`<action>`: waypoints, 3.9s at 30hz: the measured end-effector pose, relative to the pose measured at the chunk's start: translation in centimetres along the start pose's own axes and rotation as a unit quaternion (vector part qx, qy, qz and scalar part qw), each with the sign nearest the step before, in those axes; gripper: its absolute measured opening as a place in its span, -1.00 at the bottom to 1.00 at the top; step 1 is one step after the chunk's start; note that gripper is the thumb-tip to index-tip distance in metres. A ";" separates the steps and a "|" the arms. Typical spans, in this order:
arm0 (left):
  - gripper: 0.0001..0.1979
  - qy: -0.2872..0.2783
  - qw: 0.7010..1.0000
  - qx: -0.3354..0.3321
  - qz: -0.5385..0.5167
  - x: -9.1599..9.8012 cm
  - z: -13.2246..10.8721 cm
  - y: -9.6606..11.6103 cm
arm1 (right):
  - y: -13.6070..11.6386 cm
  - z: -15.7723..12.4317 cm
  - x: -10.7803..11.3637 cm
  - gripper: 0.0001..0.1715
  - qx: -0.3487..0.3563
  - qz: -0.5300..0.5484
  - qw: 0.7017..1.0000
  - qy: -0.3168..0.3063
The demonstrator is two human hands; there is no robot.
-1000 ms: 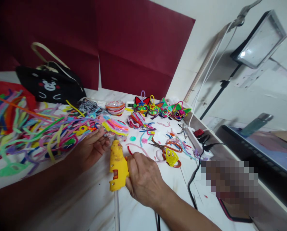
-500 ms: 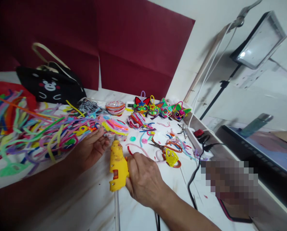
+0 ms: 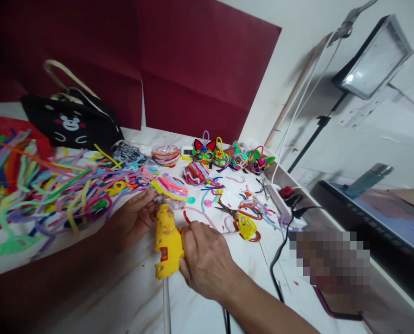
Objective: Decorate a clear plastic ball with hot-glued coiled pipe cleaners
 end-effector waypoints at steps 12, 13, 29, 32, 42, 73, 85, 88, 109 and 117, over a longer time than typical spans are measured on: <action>-0.94 0.006 1.000 -0.002 0.009 0.1 0.0 -0.1 | 0.0 0.0 -0.1 -0.71 -0.001 -0.001 1.000 -0.002; -0.94 0.004 1.000 -0.003 0.004 0.1 0.1 0.0 | 0.0 0.0 -0.1 -0.71 -0.001 -0.002 1.000 -0.003; -0.90 0.021 0.998 -0.018 -0.051 0.3 -0.2 1.0 | 0.1 -0.1 0.0 -0.70 -0.002 -0.014 1.000 0.004; -0.90 0.020 0.998 -0.021 -0.058 0.2 -0.4 1.2 | 0.2 0.0 0.1 -0.68 -0.005 -0.011 1.000 0.004; -0.85 0.025 0.997 -0.029 -0.065 0.5 -0.1 1.6 | 0.2 -0.2 0.0 -0.68 -0.008 -0.006 1.000 0.003; -0.95 -0.004 1.000 0.001 0.009 -0.2 -0.4 -0.3 | -0.1 0.0 -0.2 -0.73 -0.004 -0.019 1.000 -0.003; -0.91 0.009 1.000 -0.009 -0.027 0.1 -0.3 0.5 | 0.0 0.0 0.0 -0.73 -0.004 -0.018 1.000 0.001; -0.89 0.016 0.999 -0.010 -0.039 0.0 -0.5 0.7 | 0.0 0.0 0.1 -0.75 -0.007 -0.022 1.000 0.005; -0.82 0.044 0.996 -0.026 -0.080 0.3 -0.6 1.7 | 0.1 -0.1 0.2 -0.69 0.004 -0.030 0.999 0.017; -0.79 0.046 0.995 -0.037 -0.084 0.0 -0.8 2.1 | 0.1 -0.2 0.1 -0.68 0.001 -0.025 1.000 0.006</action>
Point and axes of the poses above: each hand's wrist, its own z-axis towards the middle knuckle, its own x-axis out of the back of the hand, y = z × x, the point moved 8 cm from there along z, towards the middle knuckle, and after that the axes turned 14 degrees about x, right-handed, at the moved point
